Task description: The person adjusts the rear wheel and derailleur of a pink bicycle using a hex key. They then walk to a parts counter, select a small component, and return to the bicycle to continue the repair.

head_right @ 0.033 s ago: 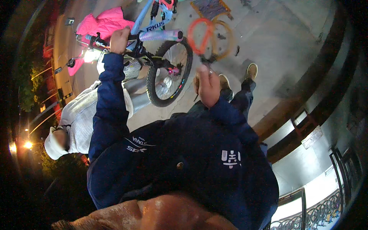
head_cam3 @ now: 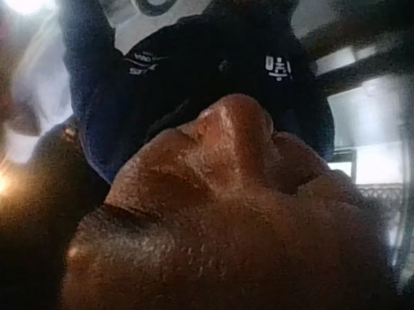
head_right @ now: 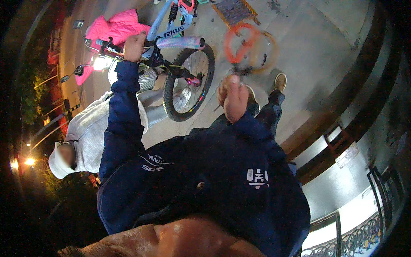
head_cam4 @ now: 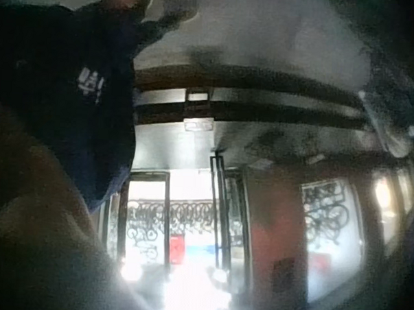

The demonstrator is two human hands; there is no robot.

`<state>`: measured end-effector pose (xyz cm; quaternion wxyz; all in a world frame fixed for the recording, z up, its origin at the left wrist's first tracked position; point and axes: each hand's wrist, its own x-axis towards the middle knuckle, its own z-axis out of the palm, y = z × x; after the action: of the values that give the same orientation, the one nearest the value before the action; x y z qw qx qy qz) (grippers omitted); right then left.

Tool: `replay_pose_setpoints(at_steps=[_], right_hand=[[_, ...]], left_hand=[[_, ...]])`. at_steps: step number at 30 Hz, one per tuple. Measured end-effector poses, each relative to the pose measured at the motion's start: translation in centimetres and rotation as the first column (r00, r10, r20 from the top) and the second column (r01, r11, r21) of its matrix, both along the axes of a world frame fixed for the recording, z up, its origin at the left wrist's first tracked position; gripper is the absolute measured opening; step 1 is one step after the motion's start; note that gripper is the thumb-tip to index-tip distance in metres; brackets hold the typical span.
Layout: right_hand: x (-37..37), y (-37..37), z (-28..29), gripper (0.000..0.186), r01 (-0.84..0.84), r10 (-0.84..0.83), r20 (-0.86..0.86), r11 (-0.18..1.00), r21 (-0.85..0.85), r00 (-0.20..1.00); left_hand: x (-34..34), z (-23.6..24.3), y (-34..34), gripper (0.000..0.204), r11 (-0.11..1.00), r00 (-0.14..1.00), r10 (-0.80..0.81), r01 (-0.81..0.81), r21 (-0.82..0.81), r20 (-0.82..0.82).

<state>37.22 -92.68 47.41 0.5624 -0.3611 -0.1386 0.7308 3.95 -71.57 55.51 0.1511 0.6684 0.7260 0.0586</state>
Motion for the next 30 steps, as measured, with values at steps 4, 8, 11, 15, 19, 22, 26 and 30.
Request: replay_pose_setpoints(at_steps=[4,8,11,15,19,22,26,30], right_hand=[[0.7,0.0,0.1,0.046,-0.065,0.065,0.073,0.998,-0.004,0.995],[5.9,-0.7,0.3,0.041,0.167,-0.186,0.338,0.982,0.083,0.923],[13.2,-2.1,-0.1,0.036,0.04,-0.265,0.799,0.956,0.29,0.539],[22.7,-6.9,-2.7,0.038,-0.185,-0.022,0.99,0.983,-0.004,-0.139],[30.2,-13.2,-10.2,0.059,-0.147,0.307,0.884,0.915,-0.376,-0.354],[35.3,-17.1,-18.1,0.07,-0.006,0.483,0.782,0.849,-0.528,-0.393],[43.7,-19.2,-25.8,0.075,0.181,0.652,0.663,0.749,-0.637,-0.368],[50.9,-11.3,-30.2,0.075,-0.044,0.459,0.751,0.84,-0.541,-0.474]], left_hand=[[-0.5,-0.2,-0.2,0.053,0.994,0.991,-0.113,0.113,-0.005,-0.076],[-0.3,0.2,-0.4,0.049,0.997,0.997,-0.079,0.079,-0.017,0.012],[1.0,1.9,-1.2,0.044,0.996,0.995,-0.058,0.052,0.076,0.081],[2.3,5.6,-3.4,0.032,0.809,0.961,-0.036,-0.133,0.573,0.273],[2.5,5.0,-9.7,0.023,0.522,0.827,-0.003,-0.479,0.706,0.562],[4.3,-1.7,-16.2,0.026,0.295,0.683,0.119,-0.717,0.631,0.72],[10.8,-15.5,-22.4,0.026,0.519,0.108,0.463,-0.838,-0.17,0.88],[23.5,-24.3,-26.9,0.03,0.831,0.609,0.474,-0.548,-0.095,0.636]])
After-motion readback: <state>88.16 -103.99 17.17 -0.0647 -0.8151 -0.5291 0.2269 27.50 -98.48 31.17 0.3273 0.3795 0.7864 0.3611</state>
